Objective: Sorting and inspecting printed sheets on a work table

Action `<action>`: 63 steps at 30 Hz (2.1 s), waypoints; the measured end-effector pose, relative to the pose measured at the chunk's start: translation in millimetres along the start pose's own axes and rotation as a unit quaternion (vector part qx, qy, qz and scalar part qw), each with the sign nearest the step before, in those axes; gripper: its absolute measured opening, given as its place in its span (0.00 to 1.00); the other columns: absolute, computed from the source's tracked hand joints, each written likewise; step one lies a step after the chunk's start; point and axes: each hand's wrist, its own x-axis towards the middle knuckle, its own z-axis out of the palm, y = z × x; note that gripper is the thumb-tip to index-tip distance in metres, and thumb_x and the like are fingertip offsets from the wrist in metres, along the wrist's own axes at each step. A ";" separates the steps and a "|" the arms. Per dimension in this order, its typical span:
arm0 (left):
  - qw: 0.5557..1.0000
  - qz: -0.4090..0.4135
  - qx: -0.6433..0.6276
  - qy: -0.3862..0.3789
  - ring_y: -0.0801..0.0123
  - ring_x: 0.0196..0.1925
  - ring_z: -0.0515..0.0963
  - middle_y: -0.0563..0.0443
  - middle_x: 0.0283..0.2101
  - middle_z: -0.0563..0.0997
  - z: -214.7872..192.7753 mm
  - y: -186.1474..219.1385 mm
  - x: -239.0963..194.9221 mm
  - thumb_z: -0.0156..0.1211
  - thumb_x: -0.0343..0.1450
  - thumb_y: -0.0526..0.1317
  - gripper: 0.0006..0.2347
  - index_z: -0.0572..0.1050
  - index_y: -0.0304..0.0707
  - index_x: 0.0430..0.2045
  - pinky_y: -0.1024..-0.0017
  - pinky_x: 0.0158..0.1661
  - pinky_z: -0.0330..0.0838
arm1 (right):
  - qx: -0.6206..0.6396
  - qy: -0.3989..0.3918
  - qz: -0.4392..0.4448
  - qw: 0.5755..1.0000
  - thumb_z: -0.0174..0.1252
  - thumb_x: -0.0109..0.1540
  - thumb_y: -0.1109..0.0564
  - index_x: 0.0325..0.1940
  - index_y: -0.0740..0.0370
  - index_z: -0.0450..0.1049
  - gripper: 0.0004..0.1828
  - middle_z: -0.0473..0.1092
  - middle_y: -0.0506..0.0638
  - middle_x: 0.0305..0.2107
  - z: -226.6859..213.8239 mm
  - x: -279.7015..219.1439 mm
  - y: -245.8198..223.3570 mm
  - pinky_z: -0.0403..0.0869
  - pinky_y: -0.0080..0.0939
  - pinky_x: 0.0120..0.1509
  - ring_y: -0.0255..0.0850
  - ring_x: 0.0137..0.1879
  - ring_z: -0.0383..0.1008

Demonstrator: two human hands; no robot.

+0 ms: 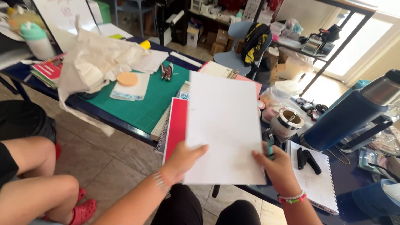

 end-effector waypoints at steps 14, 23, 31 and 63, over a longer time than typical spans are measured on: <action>0.968 0.102 0.219 -0.072 0.58 0.78 0.52 0.45 0.78 0.43 7.7 -45.0 16.6 0.63 0.68 0.40 0.36 0.50 0.40 0.72 0.59 0.67 0.66 | -0.091 0.069 0.102 0.988 0.73 0.54 0.57 0.54 0.61 0.84 0.23 0.81 0.53 0.34 -25.1 50.3 15.9 0.74 0.39 0.45 0.36 0.38 0.73; 0.945 0.119 0.298 -0.056 0.63 0.80 0.42 0.46 0.79 0.45 4.1 -43.2 41.7 0.58 0.71 0.41 0.36 0.44 0.37 0.73 0.64 0.75 0.39 | -0.170 0.076 0.066 0.980 0.69 0.58 0.50 0.55 0.60 0.84 0.23 0.80 0.47 0.40 -21.3 62.3 36.1 0.69 0.34 0.51 0.34 0.46 0.72; 0.924 0.231 0.303 -0.020 0.33 0.76 0.47 0.16 0.72 0.48 5.7 -83.3 69.9 0.66 0.67 0.38 0.39 0.50 0.25 0.71 0.49 0.74 0.42 | -0.253 0.086 0.035 0.963 0.66 0.57 0.43 0.47 0.46 0.86 0.17 0.81 0.60 0.34 -15.9 72.1 54.0 0.75 0.54 0.55 0.61 0.50 0.80; 0.600 0.447 0.660 -0.063 0.57 0.67 0.71 0.44 0.64 0.75 -133.4 -28.8 -16.0 0.52 0.67 0.26 0.22 0.76 0.42 0.56 0.57 0.60 0.68 | -0.349 -0.051 0.143 0.925 0.56 0.63 0.40 0.41 0.60 0.76 0.20 0.75 0.55 0.38 -8.2 80.3 -0.7 0.68 0.47 0.45 0.48 0.43 0.74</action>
